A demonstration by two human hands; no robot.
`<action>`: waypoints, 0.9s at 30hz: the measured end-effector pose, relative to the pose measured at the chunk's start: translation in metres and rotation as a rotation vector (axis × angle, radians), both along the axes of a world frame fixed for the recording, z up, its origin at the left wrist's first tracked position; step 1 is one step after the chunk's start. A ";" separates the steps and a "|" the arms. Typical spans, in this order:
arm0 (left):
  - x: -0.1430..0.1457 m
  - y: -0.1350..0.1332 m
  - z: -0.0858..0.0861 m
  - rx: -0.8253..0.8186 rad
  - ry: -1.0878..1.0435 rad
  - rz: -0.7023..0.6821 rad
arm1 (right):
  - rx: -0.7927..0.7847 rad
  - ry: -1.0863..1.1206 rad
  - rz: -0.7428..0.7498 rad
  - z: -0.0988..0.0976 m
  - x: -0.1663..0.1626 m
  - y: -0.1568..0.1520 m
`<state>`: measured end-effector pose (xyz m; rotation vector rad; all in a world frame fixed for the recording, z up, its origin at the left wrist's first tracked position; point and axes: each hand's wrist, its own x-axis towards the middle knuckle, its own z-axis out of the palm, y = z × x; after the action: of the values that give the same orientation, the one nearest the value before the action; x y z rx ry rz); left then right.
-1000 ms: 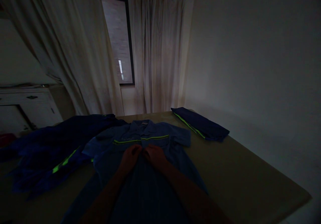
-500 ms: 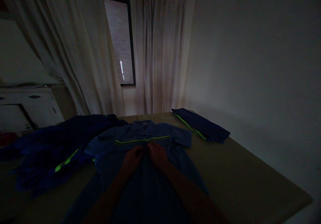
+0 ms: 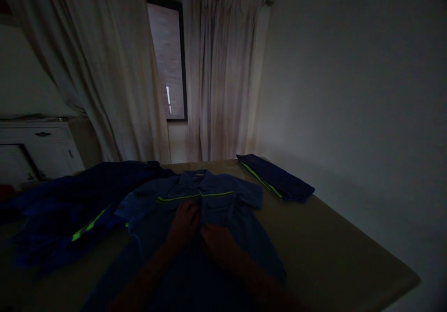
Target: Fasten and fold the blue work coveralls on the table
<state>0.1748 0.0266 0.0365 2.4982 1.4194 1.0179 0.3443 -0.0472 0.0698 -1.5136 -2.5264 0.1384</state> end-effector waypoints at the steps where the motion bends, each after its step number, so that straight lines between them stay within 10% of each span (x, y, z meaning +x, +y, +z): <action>1: 0.001 -0.007 -0.001 -0.032 -0.012 0.005 | 0.010 0.022 0.010 -0.003 0.001 0.000; 11: 0.002 -0.049 0.005 -0.234 -0.330 0.116 | 0.028 0.222 0.102 -0.009 0.003 0.005; 27: -0.013 -0.043 0.023 -0.553 -0.479 -0.152 | -0.040 0.518 -0.051 0.011 0.019 0.003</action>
<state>0.1616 -0.0159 0.0596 1.7874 1.1424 0.9446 0.3630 -0.0444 0.0813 -1.3385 -2.0826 0.5046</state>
